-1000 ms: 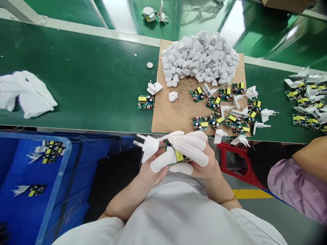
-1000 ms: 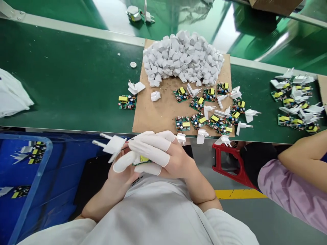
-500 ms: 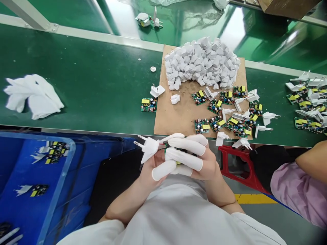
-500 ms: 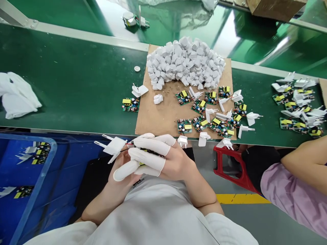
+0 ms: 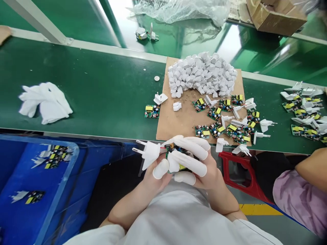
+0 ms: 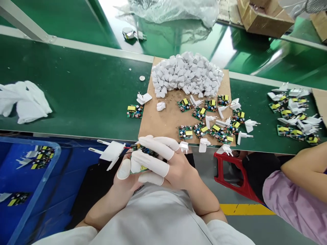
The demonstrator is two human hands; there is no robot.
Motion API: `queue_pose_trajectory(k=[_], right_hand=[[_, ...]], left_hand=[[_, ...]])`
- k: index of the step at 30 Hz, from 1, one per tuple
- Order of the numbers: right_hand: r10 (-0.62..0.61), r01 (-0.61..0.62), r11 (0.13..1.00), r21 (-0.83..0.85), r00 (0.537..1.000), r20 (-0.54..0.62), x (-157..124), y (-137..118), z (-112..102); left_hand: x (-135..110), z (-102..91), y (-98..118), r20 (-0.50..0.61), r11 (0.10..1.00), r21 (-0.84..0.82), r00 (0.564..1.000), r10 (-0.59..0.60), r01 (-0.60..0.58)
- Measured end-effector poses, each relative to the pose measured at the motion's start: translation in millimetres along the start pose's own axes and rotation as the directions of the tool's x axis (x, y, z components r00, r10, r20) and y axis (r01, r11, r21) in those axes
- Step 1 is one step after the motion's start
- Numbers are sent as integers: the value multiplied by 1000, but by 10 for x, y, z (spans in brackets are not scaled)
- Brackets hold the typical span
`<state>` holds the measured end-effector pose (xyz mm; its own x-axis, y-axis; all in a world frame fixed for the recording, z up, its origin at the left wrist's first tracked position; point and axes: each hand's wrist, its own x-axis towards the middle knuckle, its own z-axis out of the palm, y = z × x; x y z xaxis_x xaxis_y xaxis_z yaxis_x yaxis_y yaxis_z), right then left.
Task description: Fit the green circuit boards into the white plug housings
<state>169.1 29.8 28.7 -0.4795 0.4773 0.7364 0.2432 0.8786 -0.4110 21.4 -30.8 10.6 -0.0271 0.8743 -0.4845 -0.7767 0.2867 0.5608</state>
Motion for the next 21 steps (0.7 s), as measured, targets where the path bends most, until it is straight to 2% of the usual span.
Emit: queue_pose_trajectory(k=[4,7,11,13,15,16,17,19,20,21], right_hand=[[-26,25,1000,14,998,52,36,31,-96],[-71,74,997,-27,993,91,85,94,-202],[-42,65,994,-85,966,255,216,231,-381],[-19,11,1000,27,950,312,276,303,-444],[95,-185,950,250,938,333,301,379,-464],[189,-325,865,382,917,351,301,424,-460],[292,-463,729,505,877,382,298,477,-453],[463,-652,371,661,747,477,312,620,-456],[532,-692,198,695,671,516,344,715,-478],[602,-702,77,708,599,528,402,829,-520]], left_hand=[[68,-43,-79,-27,991,-87,995,96,-98],[146,-37,-47,52,994,-100,997,57,-51],[244,172,64,121,997,-46,991,59,-54],[251,325,102,129,997,-24,989,71,-68],[241,444,121,186,999,18,982,33,-37],[235,476,125,232,999,43,973,2,-12],[232,485,126,286,997,71,958,-30,11],[234,438,124,367,992,126,927,-76,32],[238,388,123,382,988,148,920,-89,34],[244,327,125,378,985,166,920,-98,37]])
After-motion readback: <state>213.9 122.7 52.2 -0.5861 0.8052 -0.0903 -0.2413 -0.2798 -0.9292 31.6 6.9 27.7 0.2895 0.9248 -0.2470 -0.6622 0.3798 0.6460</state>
